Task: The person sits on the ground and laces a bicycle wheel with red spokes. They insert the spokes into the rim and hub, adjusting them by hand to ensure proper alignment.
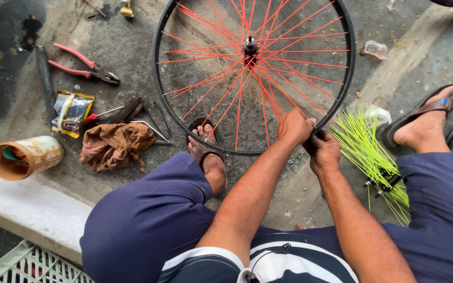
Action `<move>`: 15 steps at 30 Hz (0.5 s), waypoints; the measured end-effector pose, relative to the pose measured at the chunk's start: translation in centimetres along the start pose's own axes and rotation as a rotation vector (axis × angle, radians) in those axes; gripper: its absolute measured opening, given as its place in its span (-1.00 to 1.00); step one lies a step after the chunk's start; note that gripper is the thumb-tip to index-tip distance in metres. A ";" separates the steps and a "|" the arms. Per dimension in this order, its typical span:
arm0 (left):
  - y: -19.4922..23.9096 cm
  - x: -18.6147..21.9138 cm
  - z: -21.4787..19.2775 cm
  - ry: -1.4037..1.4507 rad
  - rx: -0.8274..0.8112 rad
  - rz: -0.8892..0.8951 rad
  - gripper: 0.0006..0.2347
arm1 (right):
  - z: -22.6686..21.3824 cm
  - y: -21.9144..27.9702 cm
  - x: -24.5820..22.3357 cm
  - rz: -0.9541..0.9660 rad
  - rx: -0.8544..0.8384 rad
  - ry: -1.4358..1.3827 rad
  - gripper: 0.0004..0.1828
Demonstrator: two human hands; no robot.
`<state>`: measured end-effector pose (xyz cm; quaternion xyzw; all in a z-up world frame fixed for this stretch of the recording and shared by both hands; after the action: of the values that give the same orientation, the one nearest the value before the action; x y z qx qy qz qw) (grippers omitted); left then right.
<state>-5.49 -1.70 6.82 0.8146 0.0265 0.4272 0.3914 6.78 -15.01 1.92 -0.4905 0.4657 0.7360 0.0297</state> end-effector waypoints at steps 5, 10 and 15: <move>-1.2 2.7 -4.1 -0.417 0.263 0.570 -0.82 | 0.7 0.0 -0.8 -0.012 0.013 -0.021 -0.75; -3.0 3.0 -2.5 -0.638 -0.337 0.607 -0.78 | 0.9 0.5 -1.6 -0.016 0.017 0.018 -0.72; -3.7 1.5 -0.4 -0.635 -0.331 0.622 -0.78 | 0.5 0.7 -1.9 -0.026 0.022 0.092 -0.73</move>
<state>-3.68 1.65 5.55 0.8008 -0.4081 0.2524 0.3584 7.09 -14.30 3.83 -0.5293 0.4684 0.7070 0.0231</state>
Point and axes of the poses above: each hand's wrist, its own y-axis away from the middle knuckle, its own z-axis out of the palm, x = y × z, the point moved 2 cm from there along -y, towards the middle knuckle, and after that the axes turned 1 degree about z, right-handed, at the moved point
